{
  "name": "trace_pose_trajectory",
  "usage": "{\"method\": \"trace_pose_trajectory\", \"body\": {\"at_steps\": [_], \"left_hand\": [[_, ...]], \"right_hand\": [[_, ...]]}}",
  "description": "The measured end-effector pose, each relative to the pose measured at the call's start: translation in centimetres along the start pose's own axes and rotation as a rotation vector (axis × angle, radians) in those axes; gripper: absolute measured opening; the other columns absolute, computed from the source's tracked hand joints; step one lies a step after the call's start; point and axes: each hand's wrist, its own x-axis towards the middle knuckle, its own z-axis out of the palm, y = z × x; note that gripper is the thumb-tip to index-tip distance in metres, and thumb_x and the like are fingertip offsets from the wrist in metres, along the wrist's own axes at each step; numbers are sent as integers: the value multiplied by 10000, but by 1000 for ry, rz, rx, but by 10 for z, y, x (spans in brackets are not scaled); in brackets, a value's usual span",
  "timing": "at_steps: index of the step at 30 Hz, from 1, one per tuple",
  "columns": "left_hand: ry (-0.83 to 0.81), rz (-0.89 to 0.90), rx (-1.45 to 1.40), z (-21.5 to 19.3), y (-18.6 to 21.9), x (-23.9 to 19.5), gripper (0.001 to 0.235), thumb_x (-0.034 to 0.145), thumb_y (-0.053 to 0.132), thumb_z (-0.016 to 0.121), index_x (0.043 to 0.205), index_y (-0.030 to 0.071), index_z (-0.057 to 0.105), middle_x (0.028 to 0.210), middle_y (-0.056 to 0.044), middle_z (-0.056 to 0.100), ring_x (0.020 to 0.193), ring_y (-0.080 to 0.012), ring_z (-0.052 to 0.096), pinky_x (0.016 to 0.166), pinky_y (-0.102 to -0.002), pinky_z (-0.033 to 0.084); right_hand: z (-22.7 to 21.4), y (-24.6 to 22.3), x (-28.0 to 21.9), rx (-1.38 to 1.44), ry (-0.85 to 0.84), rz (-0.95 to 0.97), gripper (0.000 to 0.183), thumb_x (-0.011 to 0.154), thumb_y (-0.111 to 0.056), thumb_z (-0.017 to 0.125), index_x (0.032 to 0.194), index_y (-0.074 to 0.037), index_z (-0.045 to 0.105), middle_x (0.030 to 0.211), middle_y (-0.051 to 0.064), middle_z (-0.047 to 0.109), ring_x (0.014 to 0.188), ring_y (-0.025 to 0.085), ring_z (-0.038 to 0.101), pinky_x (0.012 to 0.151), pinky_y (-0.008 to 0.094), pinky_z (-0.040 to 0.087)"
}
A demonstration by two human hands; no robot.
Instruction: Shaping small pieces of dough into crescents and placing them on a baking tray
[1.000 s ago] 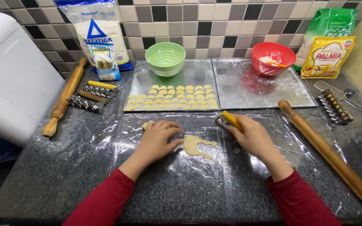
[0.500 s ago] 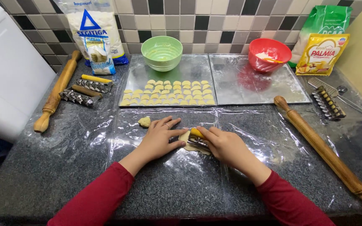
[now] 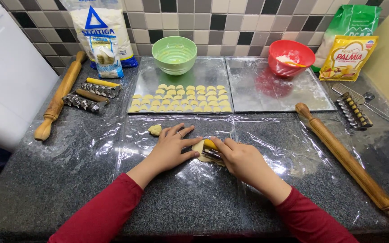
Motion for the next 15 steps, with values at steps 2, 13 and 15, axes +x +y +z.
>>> {"method": "trace_pose_trajectory", "body": {"at_steps": [2,13,15], "left_hand": [[-6,1,1,-2,1,-1,494,924,628,568,1364,408,605,1573,-4,445,1503,-319,299,1170,-559,236],[-38,-13,-2,-5,3,-2,503,929,634,551,1377,407,592,1586,6,423,1509,-321,280,1174,-562,221],[-36,-12,6,-4,2,-1,506,932,635,548,1381,405,589,1586,5,422,1508,-322,280,1173,-565,221]], "right_hand": [[3,0,-2,-8,-3,11,385,949,-228,559,1330,-178,573,807,-13,575,605,248,709,525,367,566],[0,-3,-1,-33,0,19,373,968,-236,553,1337,-187,568,794,-31,568,602,222,705,536,333,562],[3,-2,-2,-53,-4,27,384,971,-237,542,1351,-189,559,791,-32,560,597,222,701,528,341,557]]}}
